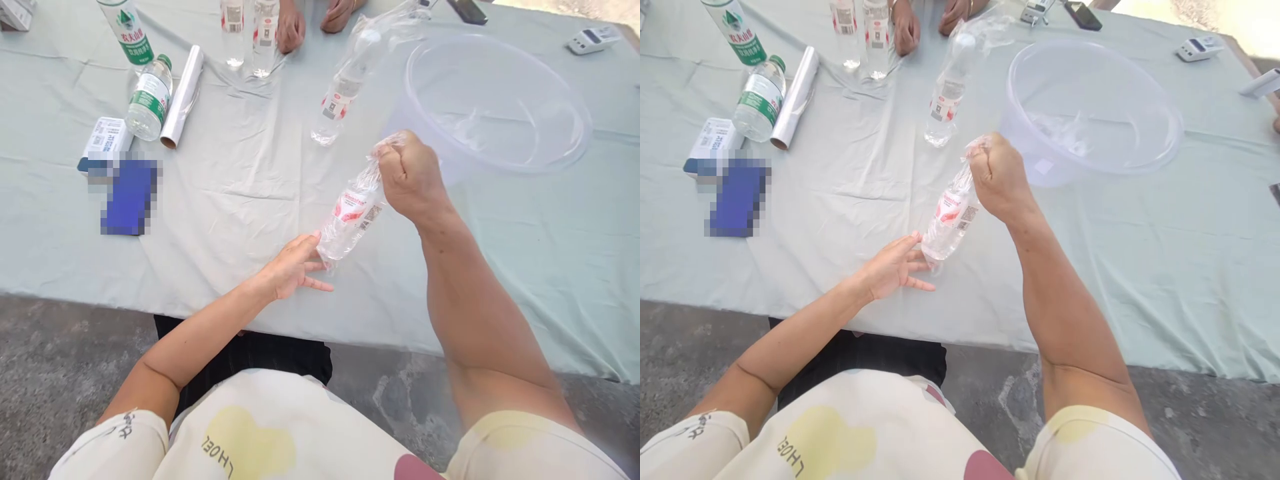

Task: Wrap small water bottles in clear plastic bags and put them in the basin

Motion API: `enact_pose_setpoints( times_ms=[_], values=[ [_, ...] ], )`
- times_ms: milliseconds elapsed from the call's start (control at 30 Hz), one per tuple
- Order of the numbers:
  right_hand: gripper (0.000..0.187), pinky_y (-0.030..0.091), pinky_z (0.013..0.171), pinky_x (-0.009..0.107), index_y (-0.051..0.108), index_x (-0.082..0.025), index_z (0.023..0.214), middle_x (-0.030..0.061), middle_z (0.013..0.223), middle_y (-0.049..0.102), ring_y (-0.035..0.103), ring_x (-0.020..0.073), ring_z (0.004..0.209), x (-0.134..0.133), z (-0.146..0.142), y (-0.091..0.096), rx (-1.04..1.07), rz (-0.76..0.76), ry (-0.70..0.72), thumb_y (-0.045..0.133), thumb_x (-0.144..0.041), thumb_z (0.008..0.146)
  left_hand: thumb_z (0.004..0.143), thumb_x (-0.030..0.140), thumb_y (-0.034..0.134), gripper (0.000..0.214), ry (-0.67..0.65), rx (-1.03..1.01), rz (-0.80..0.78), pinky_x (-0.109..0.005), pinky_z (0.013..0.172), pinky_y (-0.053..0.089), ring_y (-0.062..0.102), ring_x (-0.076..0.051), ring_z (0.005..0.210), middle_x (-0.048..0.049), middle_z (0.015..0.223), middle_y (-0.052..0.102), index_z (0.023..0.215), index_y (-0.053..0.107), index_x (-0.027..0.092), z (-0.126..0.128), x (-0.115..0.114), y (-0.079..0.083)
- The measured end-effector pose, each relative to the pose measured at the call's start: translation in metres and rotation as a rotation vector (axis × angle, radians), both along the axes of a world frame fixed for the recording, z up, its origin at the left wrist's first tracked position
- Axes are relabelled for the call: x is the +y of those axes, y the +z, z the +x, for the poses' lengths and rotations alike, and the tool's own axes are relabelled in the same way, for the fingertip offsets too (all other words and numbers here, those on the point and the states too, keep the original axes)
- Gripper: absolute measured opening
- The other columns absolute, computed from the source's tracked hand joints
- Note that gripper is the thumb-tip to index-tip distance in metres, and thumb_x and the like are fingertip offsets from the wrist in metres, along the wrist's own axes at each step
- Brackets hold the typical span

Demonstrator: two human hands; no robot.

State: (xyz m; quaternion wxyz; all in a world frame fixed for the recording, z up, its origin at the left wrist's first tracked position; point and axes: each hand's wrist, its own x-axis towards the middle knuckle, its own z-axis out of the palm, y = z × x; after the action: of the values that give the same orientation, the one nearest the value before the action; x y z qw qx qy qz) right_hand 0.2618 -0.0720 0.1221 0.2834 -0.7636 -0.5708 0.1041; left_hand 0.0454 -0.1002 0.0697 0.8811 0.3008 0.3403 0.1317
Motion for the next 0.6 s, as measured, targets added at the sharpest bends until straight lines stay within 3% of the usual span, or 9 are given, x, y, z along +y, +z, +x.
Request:
enact_pose_setpoints(
  times_ms=[67,167,333,467,600],
  values=[
    [0.021,0.049,0.090,0.044,0.053,-0.027,0.096,0.0094,0.102,0.063,0.061,0.0281,0.100,-0.005,-0.020,0.015,0.026,0.125,-0.030,0.036,-0.039,0.098,0.099,0.052,0.047,0.041,0.056,-0.078,-0.054,-0.060,0.091,0.057,0.054,-0.035,0.127,-0.0166,0.140,0.055,0.121,0.060,0.019,0.000,0.006,0.005],
    [0.021,0.050,0.086,0.044,0.053,-0.029,0.096,0.0089,0.103,0.062,0.061,0.0288,0.103,-0.011,-0.046,0.028,0.034,0.290,-0.026,0.036,-0.041,0.097,0.101,0.054,0.038,0.046,0.140,-0.193,-0.145,-0.056,0.095,0.056,0.056,-0.033,0.126,-0.0161,0.136,0.059,0.114,0.063,0.017,-0.001,0.021,0.008],
    [0.028,0.049,0.075,0.043,0.052,-0.027,0.088,0.0099,0.096,0.060,0.062,0.0304,0.097,-0.010,-0.075,0.032,0.113,0.402,0.142,0.039,-0.050,0.095,0.097,0.048,0.052,0.030,0.370,-0.188,-0.045,-0.040,0.087,0.058,0.065,-0.023,0.107,-0.0108,0.113,0.066,0.096,0.059,0.019,-0.001,0.056,-0.010],
    [0.025,0.048,0.075,0.040,0.054,-0.027,0.091,0.0070,0.092,0.062,0.062,0.0256,0.086,0.003,-0.082,0.033,0.064,0.287,0.164,0.047,-0.051,0.091,0.087,0.022,0.057,0.011,0.602,-0.192,0.008,-0.033,0.078,0.056,0.064,-0.015,0.084,-0.0026,0.084,0.062,0.080,0.050,0.019,-0.008,0.080,-0.025],
    [0.024,0.044,0.065,0.037,0.056,-0.028,0.095,0.0023,0.067,0.056,0.056,0.0220,0.063,0.019,-0.077,0.030,0.008,-0.035,0.101,0.044,-0.049,0.092,0.075,0.012,0.056,0.014,0.745,-0.236,0.084,-0.030,0.073,0.051,0.057,-0.010,0.069,0.0040,0.073,0.052,0.079,0.045,0.021,-0.026,0.090,-0.033]
  ],
)
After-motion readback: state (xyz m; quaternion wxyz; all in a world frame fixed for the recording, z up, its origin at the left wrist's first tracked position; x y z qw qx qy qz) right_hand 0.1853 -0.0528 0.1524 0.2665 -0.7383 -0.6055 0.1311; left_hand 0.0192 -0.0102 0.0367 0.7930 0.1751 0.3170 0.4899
